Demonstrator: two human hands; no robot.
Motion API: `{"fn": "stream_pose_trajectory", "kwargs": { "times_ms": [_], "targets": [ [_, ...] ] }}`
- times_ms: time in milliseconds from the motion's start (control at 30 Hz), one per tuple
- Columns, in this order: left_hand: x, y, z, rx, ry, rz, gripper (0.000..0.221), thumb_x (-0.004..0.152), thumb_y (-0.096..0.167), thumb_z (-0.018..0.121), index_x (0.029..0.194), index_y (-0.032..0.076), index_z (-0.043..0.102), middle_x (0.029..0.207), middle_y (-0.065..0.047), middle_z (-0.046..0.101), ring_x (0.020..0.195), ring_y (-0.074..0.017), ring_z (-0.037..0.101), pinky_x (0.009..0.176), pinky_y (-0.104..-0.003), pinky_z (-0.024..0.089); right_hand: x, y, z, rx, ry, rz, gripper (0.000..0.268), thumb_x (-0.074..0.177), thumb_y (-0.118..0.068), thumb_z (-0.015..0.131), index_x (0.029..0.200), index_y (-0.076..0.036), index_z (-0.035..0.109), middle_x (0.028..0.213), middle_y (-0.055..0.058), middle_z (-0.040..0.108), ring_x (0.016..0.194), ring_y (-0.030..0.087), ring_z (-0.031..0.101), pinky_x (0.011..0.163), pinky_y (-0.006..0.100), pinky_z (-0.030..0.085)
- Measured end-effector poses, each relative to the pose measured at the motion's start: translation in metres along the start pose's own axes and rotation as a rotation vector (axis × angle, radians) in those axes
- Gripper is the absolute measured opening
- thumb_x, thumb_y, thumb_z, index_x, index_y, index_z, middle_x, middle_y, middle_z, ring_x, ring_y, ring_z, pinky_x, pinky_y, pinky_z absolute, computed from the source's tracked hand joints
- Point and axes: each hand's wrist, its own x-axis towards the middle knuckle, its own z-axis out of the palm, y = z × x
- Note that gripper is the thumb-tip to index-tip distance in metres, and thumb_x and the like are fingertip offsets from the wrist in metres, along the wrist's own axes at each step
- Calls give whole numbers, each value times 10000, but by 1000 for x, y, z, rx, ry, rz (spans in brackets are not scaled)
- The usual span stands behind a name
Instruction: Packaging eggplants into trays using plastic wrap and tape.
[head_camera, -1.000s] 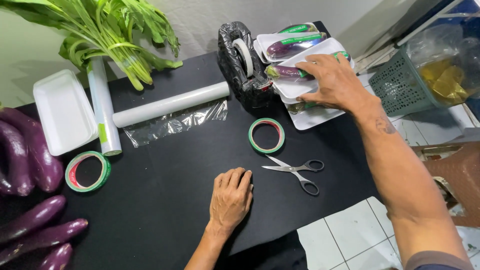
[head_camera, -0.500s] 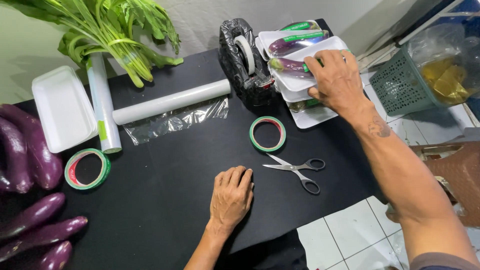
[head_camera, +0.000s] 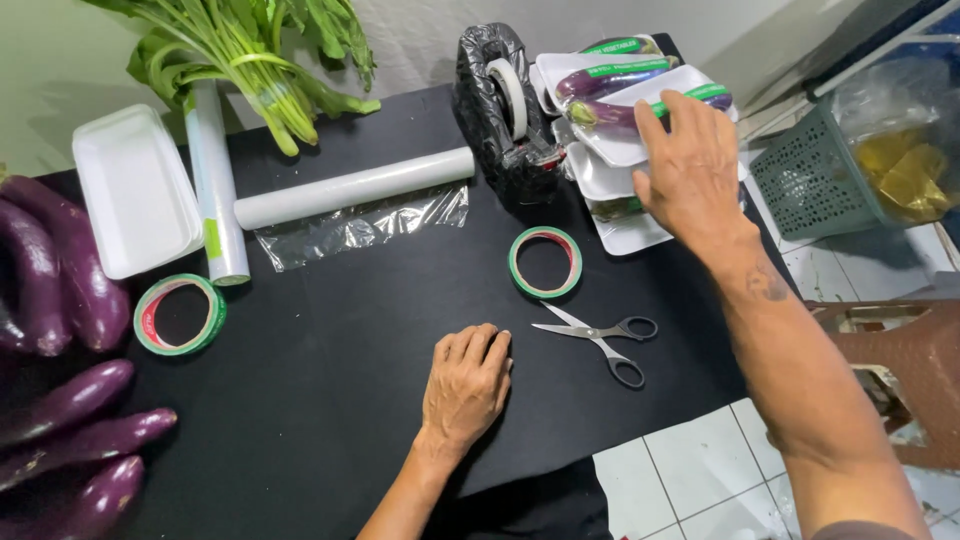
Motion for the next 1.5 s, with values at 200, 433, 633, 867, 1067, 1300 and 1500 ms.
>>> {"fn": "stream_pose_trajectory", "kwargs": {
  "times_ms": [200, 433, 633, 867, 1067, 1300, 1500],
  "targets": [
    [-15, -8, 30, 31, 46, 2, 305, 916, 258, 659, 1188, 118, 666, 1123, -90, 618, 1094, -248, 604, 954, -393, 450, -50, -105, -47, 592, -7, 95, 332, 918, -272, 769, 1224, -148, 739, 1148, 71, 699, 1047, 295, 700, 841, 407, 536],
    [-6, -4, -1, -45, 39, -31, 307, 867, 163, 713, 1148, 55, 653, 1132, -95, 639, 997, -250, 599, 857, -386, 458, -158, -157, -41, 406, -83, 321, 397, 874, -342, 785, 1198, -117, 737, 1254, 68, 708, 1159, 266, 667, 981, 467, 510],
    [-8, -4, -2, 3, 30, -17, 266, 833, 177, 742, 1061, 89, 634, 1064, -68, 625, 931, -231, 580, 811, -368, 453, -185, -147, -30, 363, 36, 354, 95, 998, -156, 675, 1078, -135, 722, 1065, 21, 709, 1007, 237, 653, 1043, 457, 434],
    [-8, -3, -2, -4, 39, -33, 278, 827, 173, 746, 1064, 82, 633, 1081, -68, 625, 951, -235, 582, 821, -372, 458, -176, -113, -18, 467, 147, 410, 168, 1115, -109, 557, 1077, -3, 682, 1065, 149, 654, 962, 344, 580, 906, 458, 464],
    [-8, -5, -5, 14, 61, -48, 265, 809, 168, 786, 1007, 95, 625, 1046, -53, 618, 922, -231, 594, 800, -360, 458, -202, -83, 22, 345, 102, 297, 84, 1119, -78, 663, 1084, -18, 711, 1037, 137, 670, 944, 353, 608, 916, 468, 485],
    [-10, -10, -8, -134, 101, -62, 308, 825, 124, 798, 1077, 77, 628, 1155, -104, 637, 1032, -261, 616, 853, -391, 461, -199, -98, 17, 207, 77, 318, 281, 1156, -301, 706, 1265, -54, 785, 1214, 141, 702, 1138, 347, 661, 990, 486, 495],
    [-17, -70, -41, -33, 315, -448, 328, 870, 197, 694, 1187, 116, 708, 1217, -78, 664, 1126, -277, 628, 924, -430, 448, -93, -195, -52, 819, 137, 201, 157, 994, -4, 726, 1147, 31, 740, 1148, 173, 712, 1114, 308, 649, 1075, 403, 499]
  ]
}}
